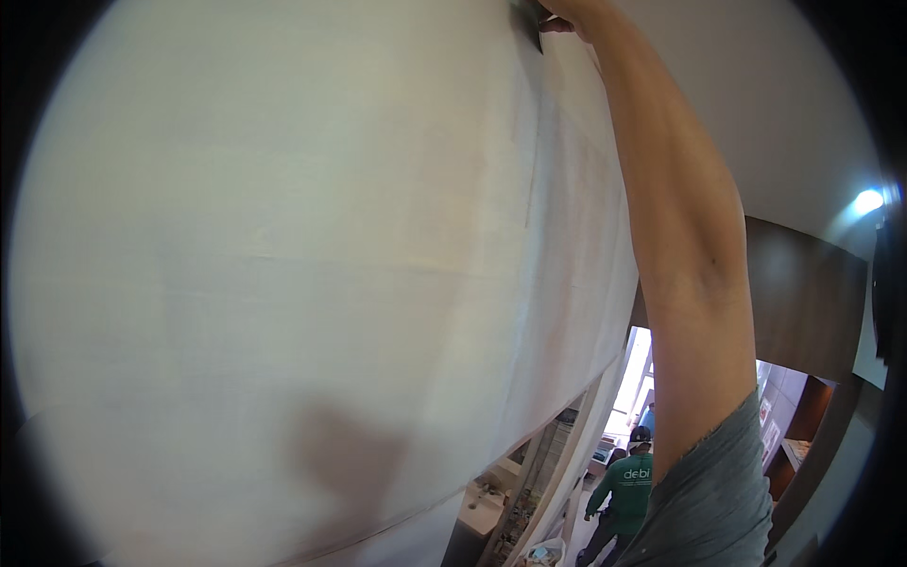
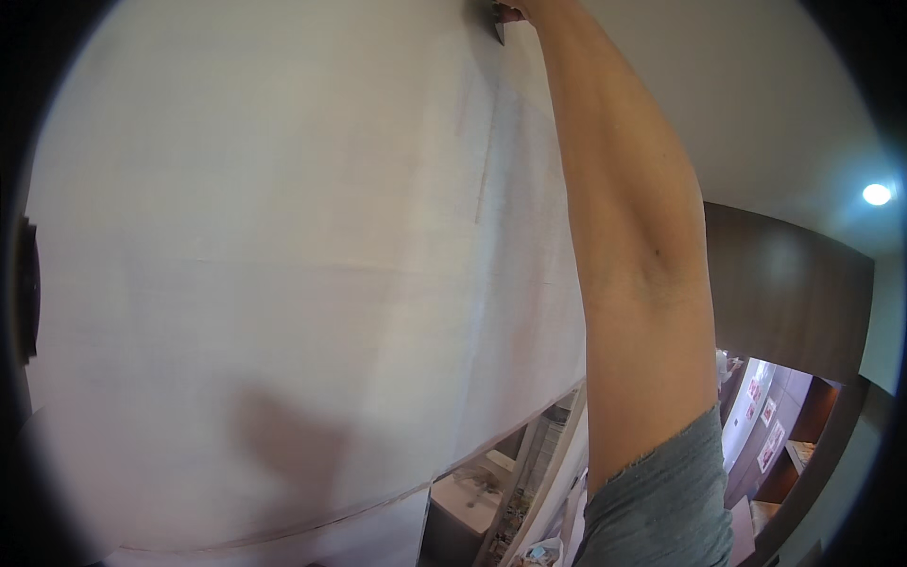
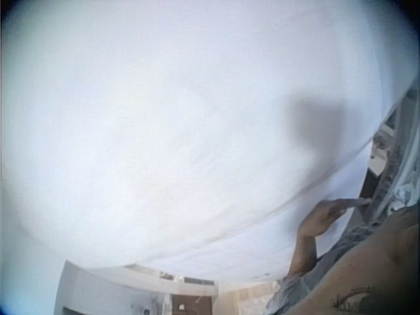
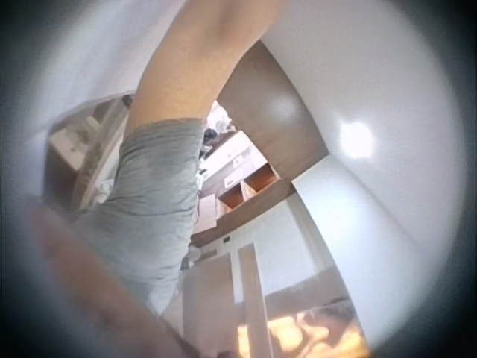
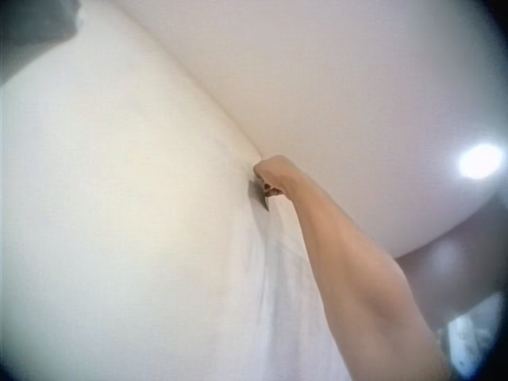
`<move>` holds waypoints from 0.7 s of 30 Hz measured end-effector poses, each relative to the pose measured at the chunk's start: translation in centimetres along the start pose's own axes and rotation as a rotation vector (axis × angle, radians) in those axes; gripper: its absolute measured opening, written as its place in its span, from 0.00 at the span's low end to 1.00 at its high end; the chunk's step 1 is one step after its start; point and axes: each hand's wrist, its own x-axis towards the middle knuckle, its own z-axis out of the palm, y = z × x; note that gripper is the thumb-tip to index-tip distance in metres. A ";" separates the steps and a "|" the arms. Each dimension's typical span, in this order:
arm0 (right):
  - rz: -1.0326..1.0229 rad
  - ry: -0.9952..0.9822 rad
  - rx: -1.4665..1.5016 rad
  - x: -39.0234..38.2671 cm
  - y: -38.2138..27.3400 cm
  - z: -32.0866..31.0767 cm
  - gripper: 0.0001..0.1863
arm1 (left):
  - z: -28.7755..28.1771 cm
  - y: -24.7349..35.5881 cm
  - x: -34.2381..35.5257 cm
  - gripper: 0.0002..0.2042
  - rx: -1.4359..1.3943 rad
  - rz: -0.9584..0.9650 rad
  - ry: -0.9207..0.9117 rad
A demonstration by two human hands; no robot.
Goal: The person applies plaster to a wall using a trowel and a smaller scraper. They repeatedly scoop plaster from a container onto the trowel and smooth it onto the wall surface, working on a section near a doorway.
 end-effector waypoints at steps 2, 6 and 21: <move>-0.025 -0.034 -0.003 -0.2 -1.0 0.1 0.14 | -0.3 0.4 0.0 0.13 -0.036 -0.052 -0.034; -0.047 -0.035 0.002 -0.9 -3.1 0.6 0.15 | -0.6 1.4 0.0 0.14 -0.103 -0.061 -0.021; -0.481 -0.162 -0.008 -9.4 -9.8 -2.9 0.14 | 0.8 -2.4 -0.9 0.12 -0.123 -0.206 0.024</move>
